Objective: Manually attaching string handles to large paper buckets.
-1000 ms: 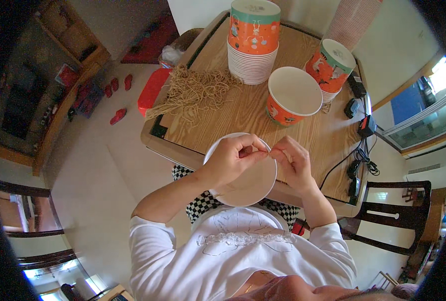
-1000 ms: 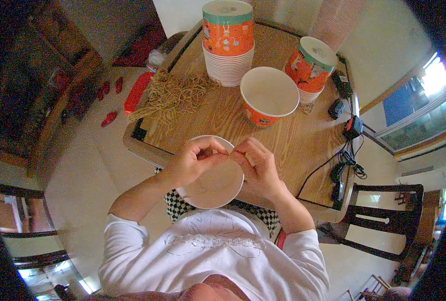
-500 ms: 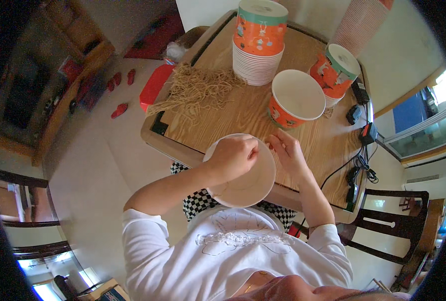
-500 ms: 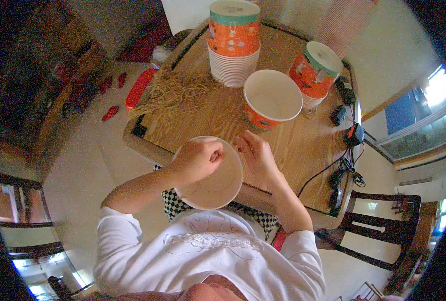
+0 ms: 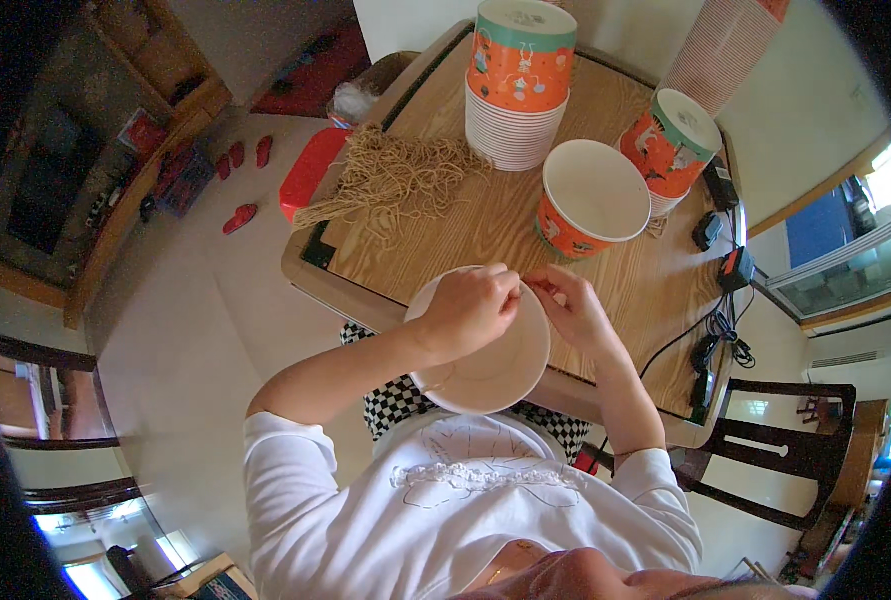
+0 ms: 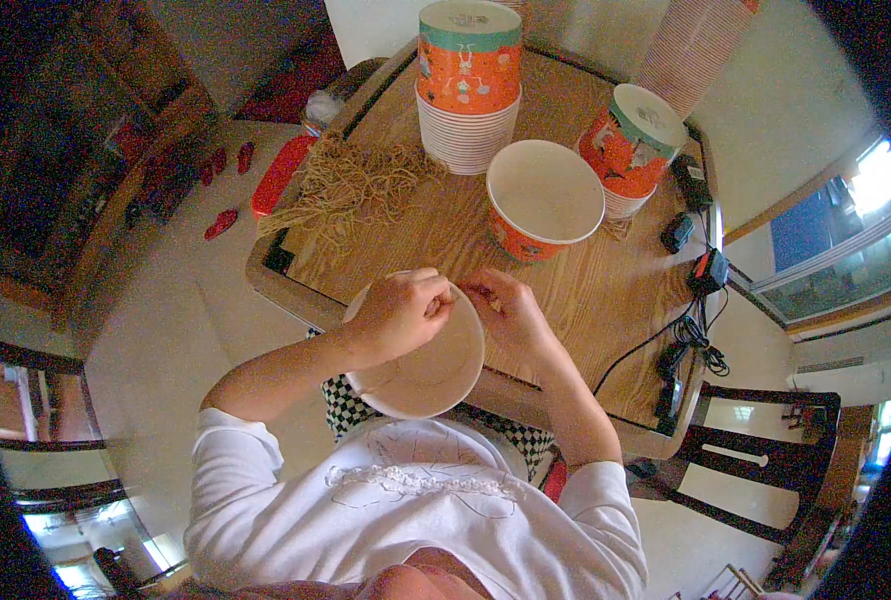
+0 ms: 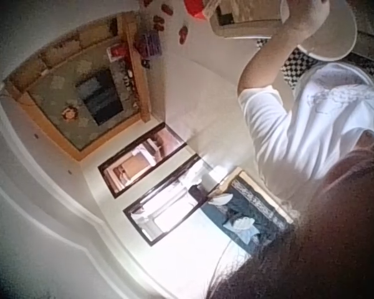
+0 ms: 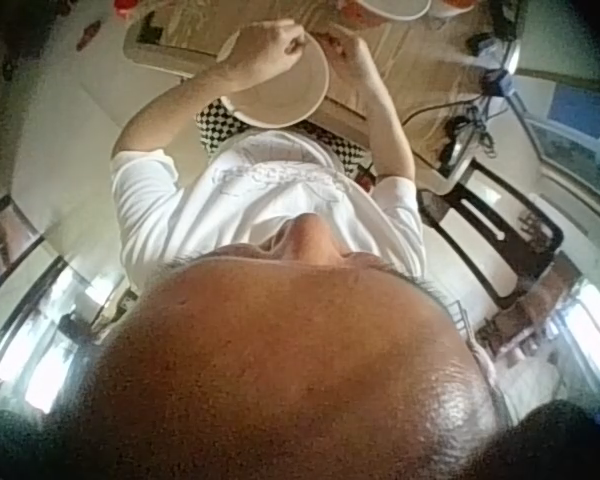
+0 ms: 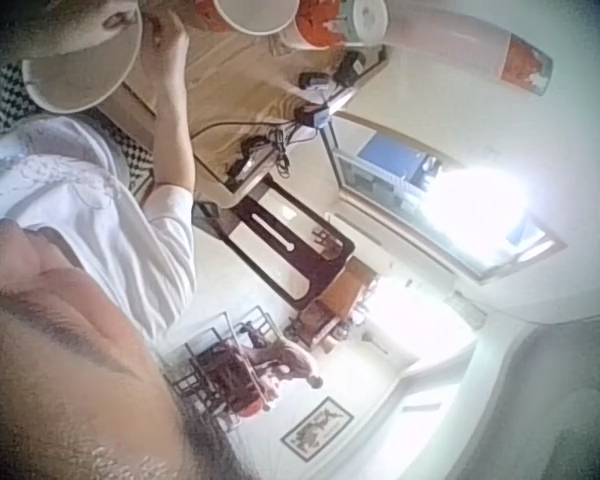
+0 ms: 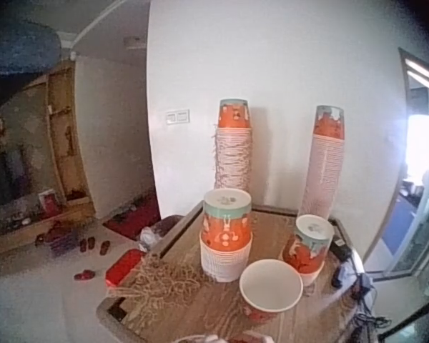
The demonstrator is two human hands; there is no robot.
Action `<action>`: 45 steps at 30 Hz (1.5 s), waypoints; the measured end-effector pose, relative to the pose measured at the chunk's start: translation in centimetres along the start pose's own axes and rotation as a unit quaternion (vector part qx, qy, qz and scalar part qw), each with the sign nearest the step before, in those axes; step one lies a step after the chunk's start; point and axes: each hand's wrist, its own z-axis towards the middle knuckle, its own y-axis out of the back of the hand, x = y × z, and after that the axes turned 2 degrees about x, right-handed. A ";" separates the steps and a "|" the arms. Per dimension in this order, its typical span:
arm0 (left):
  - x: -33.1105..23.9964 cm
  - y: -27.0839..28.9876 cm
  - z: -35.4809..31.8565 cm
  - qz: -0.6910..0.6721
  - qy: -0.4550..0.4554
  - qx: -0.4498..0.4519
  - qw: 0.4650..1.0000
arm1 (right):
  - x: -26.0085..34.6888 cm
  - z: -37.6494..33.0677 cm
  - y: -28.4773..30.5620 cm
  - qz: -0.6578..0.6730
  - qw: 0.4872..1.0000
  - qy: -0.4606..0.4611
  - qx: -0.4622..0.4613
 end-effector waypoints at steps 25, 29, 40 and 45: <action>0.2 -0.4 -0.2 0.019 0.000 -0.035 0.999 | -1.0 0.3 0.3 0.029 0.999 -0.008 0.046; -0.1 -0.3 -0.3 0.076 -0.043 -0.106 0.991 | -0.8 0.0 0.2 0.018 1.000 0.009 -0.003; 0.7 0.7 0.0 0.015 -0.041 0.077 0.996 | 1.2 0.3 1.7 0.000 0.997 -0.034 0.064; 3.0 -0.4 -0.5 -0.137 0.057 0.160 0.976 | 1.9 -0.2 1.2 -0.025 0.996 -0.011 0.089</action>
